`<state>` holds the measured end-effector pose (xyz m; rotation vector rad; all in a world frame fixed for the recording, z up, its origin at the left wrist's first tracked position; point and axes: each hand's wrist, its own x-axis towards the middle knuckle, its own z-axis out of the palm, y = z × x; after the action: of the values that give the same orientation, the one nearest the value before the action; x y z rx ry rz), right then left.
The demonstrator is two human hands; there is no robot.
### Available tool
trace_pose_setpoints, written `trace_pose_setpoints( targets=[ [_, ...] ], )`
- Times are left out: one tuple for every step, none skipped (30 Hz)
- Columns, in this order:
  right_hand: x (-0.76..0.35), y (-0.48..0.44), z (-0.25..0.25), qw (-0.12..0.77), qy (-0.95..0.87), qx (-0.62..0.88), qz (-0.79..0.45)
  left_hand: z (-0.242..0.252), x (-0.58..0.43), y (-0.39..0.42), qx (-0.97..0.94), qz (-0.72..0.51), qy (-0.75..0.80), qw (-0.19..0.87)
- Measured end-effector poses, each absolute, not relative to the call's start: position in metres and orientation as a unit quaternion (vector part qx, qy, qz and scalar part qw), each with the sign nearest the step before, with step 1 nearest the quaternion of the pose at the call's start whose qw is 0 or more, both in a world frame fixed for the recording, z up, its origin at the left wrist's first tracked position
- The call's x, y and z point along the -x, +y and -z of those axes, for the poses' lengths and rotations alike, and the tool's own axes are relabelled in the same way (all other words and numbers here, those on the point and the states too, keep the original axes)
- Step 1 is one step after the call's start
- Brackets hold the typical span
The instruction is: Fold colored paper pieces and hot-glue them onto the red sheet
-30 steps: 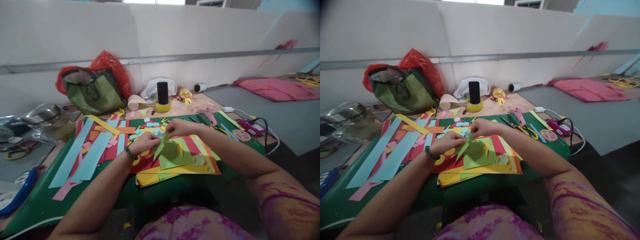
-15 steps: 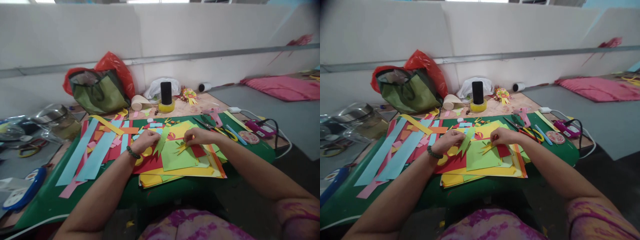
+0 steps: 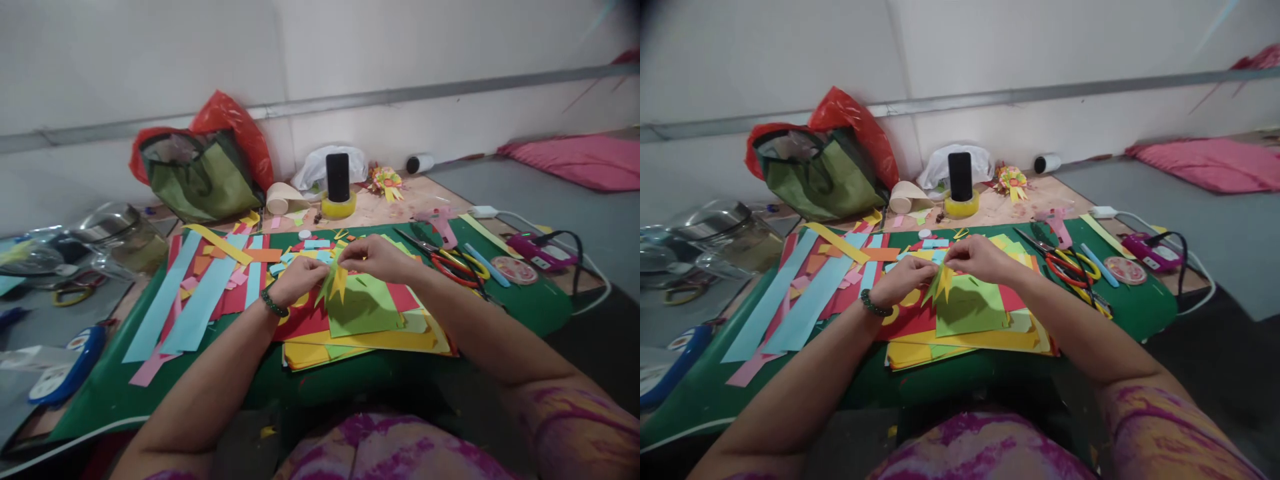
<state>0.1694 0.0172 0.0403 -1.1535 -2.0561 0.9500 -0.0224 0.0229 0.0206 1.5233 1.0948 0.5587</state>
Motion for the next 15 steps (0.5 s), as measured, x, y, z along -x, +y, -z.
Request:
trace_pose_setpoints(
  targets=[
    [-0.167,0.018,-0.035,0.322,-0.766,0.438,-0.343,-0.020,0.022,0.023,-0.648,-0.245,0.457,0.558],
    [-0.165,0.019,-0.031,0.347,-0.759,0.443,-0.327,-0.020,0.022,0.022,-0.652,-0.252,0.451,0.555],
    [-0.164,0.019,-0.027,0.370,-0.753,0.447,-0.310,-0.020,0.022,0.022,-0.655,-0.257,0.447,0.552],
    [-0.164,0.020,-0.024,0.386,-0.750,0.449,-0.294,-0.021,0.021,0.022,-0.658,-0.262,0.443,0.550],
    [-0.163,0.021,-0.021,0.397,-0.750,0.449,-0.280,-0.021,0.021,0.022,-0.658,-0.267,0.441,0.549],
    [-0.163,0.021,-0.019,0.402,-0.752,0.447,-0.271,-0.022,0.021,0.021,-0.656,-0.270,0.439,0.552],
    [-0.163,0.022,-0.017,0.403,-0.755,0.445,-0.265,-0.023,0.021,0.021,-0.652,-0.272,0.438,0.556],
    [-0.163,0.023,-0.016,0.402,-0.759,0.442,-0.260,-0.023,0.021,0.020,-0.647,-0.274,0.437,0.561],
    [-0.163,0.023,-0.015,0.400,-0.762,0.440,-0.256,-0.024,0.020,0.020,-0.643,-0.276,0.439,0.564],
    [-0.163,0.022,-0.013,0.399,-0.764,0.441,-0.249,-0.024,0.020,0.019,-0.640,-0.276,0.440,0.566],
    [-0.162,0.022,-0.013,0.398,-0.766,0.444,-0.239,-0.025,0.020,0.019,-0.639,-0.275,0.442,0.567],
    [-0.162,0.021,-0.012,0.397,-0.767,0.450,-0.227,-0.024,0.020,0.019,-0.637,-0.275,0.442,0.568],
    [-0.162,0.020,-0.011,0.395,-0.768,0.456,-0.214,-0.024,0.020,0.019,-0.636,-0.274,0.442,0.570],
    [-0.161,0.020,-0.011,0.393,-0.769,0.462,-0.202,-0.024,0.020,0.019,-0.635,-0.273,0.441,0.573],
    [-0.161,0.019,-0.011,0.389,-0.771,0.467,-0.193,-0.023,0.020,0.019,-0.633,-0.273,0.441,0.575]
  ],
)
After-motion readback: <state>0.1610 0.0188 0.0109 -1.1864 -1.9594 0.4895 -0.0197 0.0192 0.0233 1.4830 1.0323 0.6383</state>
